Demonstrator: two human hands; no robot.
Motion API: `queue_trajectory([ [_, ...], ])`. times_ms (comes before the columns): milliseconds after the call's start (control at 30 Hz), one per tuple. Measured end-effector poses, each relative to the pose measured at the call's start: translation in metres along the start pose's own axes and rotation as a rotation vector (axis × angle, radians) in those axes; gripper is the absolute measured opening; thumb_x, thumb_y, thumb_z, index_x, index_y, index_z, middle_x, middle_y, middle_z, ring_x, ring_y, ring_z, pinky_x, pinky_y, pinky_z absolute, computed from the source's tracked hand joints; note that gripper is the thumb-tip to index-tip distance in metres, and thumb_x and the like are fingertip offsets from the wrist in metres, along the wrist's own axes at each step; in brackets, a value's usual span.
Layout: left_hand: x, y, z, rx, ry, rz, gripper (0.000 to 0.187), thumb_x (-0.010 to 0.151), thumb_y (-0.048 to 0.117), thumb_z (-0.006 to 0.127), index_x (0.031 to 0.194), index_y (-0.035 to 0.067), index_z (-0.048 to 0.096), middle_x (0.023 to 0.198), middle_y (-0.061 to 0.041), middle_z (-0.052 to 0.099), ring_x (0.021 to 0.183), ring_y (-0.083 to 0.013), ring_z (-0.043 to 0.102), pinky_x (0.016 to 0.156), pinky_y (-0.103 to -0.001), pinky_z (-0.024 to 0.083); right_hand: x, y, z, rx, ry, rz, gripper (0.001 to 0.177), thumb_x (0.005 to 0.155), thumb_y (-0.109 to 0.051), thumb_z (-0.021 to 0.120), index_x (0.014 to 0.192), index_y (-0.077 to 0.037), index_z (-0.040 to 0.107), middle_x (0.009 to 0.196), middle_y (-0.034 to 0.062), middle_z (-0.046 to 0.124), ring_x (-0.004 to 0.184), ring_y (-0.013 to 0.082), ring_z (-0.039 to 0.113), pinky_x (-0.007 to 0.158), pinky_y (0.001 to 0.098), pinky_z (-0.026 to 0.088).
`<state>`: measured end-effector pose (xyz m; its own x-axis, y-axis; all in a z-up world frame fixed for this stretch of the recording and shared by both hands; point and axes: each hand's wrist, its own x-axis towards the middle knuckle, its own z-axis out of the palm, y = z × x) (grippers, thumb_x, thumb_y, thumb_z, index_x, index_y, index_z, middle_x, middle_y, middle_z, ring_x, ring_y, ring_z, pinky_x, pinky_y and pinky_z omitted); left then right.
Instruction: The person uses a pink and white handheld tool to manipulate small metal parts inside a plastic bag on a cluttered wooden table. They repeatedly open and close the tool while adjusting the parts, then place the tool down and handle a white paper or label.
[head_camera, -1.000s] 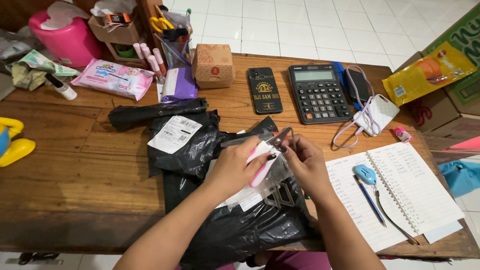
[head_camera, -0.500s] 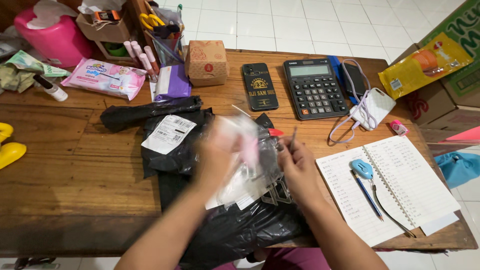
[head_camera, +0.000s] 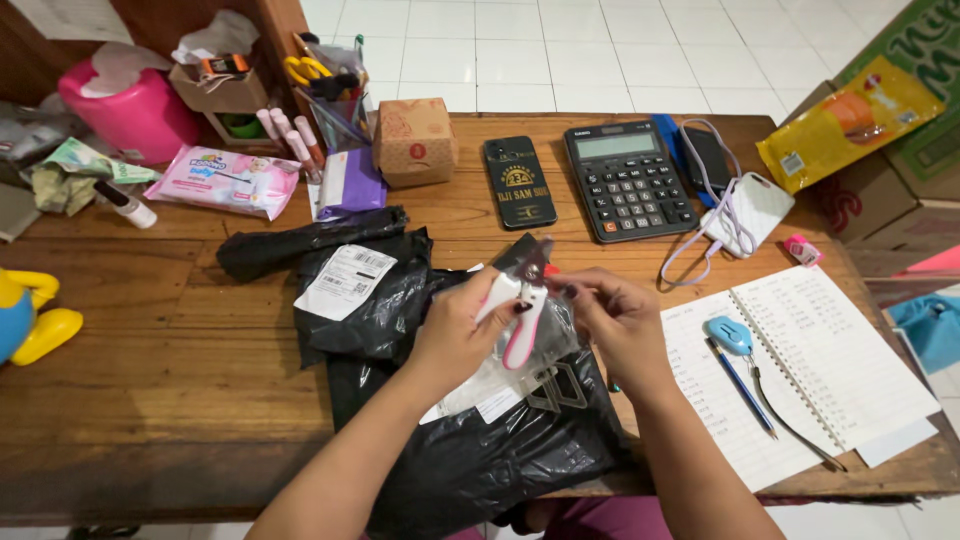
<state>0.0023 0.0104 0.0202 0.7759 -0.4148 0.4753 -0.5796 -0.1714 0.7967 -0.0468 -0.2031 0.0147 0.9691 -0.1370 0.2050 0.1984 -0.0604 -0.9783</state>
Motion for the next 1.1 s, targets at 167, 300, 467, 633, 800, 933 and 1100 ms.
queue_trajectory([
  [167, 0.0, 0.003, 0.005, 0.079, -0.053, -0.014, 0.027, 0.093, 0.021, 0.07, 0.115, 0.006, 0.064, 0.088, -0.019, 0.072, 0.084, -0.0387, 0.072, 0.065, -0.042, 0.053, 0.004, -0.001, -0.002, -0.056, -0.024, 0.053, 0.009, 0.095, -0.006, 0.067, 0.101, 0.0, 0.071, 0.075, -0.0062, 0.065, 0.063, -0.0008, 0.05, 0.053, 0.0162, 0.035],
  [300, -0.004, 0.009, 0.003, 0.078, -0.038, -0.034, 0.024, 0.094, 0.022, 0.071, 0.111, 0.007, 0.065, 0.087, -0.016, 0.073, 0.083, -0.0363, 0.074, 0.066, -0.042, 0.054, 0.002, 0.011, 0.0, -0.001, -0.075, 0.033, 0.007, 0.099, -0.006, 0.062, 0.103, -0.002, 0.065, 0.073, -0.009, 0.053, 0.062, -0.0011, 0.041, 0.052, 0.0178, 0.029],
  [467, -0.003, 0.018, 0.002, 0.103, 0.026, -0.046, 0.02, 0.096, 0.025, 0.069, 0.105, 0.007, 0.066, 0.084, -0.014, 0.074, 0.08, -0.0344, 0.075, 0.064, -0.041, 0.054, 0.0, 0.015, 0.016, 0.094, 0.0, 0.04, 0.007, 0.101, -0.009, 0.06, 0.102, -0.002, 0.061, 0.069, -0.007, 0.053, 0.058, 0.001, 0.042, 0.051, 0.0196, 0.031],
  [633, -0.005, 0.018, 0.003, 0.097, 0.046, -0.086, 0.02, 0.096, 0.026, 0.068, 0.103, 0.008, 0.066, 0.083, -0.013, 0.075, 0.08, -0.0323, 0.076, 0.063, -0.039, 0.054, -0.003, 0.016, 0.025, 0.09, 0.05, 0.012, 0.009, 0.103, -0.012, 0.061, 0.102, -0.002, 0.062, 0.068, -0.0066, 0.052, 0.058, 0.0013, 0.043, 0.051, 0.0197, 0.032],
  [800, 0.0, -0.019, 0.004, 0.113, 0.209, -0.042, 0.024, 0.093, 0.022, 0.068, 0.111, 0.006, 0.068, 0.089, -0.011, 0.076, 0.078, -0.0231, 0.077, 0.065, -0.034, 0.058, 0.01, 0.036, 0.006, 0.271, -0.023, 0.213, 0.013, 0.104, -0.011, 0.062, 0.11, 0.0, 0.059, 0.068, -0.0048, 0.049, 0.054, 0.003, 0.037, 0.047, 0.0213, 0.027],
  [933, 0.007, -0.051, -0.012, -0.638, 0.009, -0.096, 0.029, 0.107, 0.027, 0.061, 0.123, 0.003, 0.061, 0.103, -0.001, 0.071, 0.086, -0.0072, 0.064, 0.074, -0.026, 0.05, 0.016, 0.039, -0.006, 0.334, -0.149, 0.383, 0.053, 0.096, -0.003, 0.055, 0.147, -0.01, 0.044, 0.098, 0.0029, 0.054, 0.08, 0.01, 0.053, 0.066, 0.0235, 0.043],
  [1100, -0.004, -0.054, 0.003, -0.929, -0.126, -0.324, 0.031, 0.109, 0.03, 0.059, 0.123, 0.002, 0.061, 0.071, 0.008, 0.05, 0.052, 0.0018, 0.04, 0.045, -0.017, 0.032, 0.004, 0.033, 0.02, 0.149, -0.346, 0.099, 0.079, 0.089, 0.006, 0.047, 0.16, -0.013, 0.018, 0.155, 0.0067, 0.043, 0.138, 0.0171, 0.05, 0.113, 0.0306, 0.039],
])
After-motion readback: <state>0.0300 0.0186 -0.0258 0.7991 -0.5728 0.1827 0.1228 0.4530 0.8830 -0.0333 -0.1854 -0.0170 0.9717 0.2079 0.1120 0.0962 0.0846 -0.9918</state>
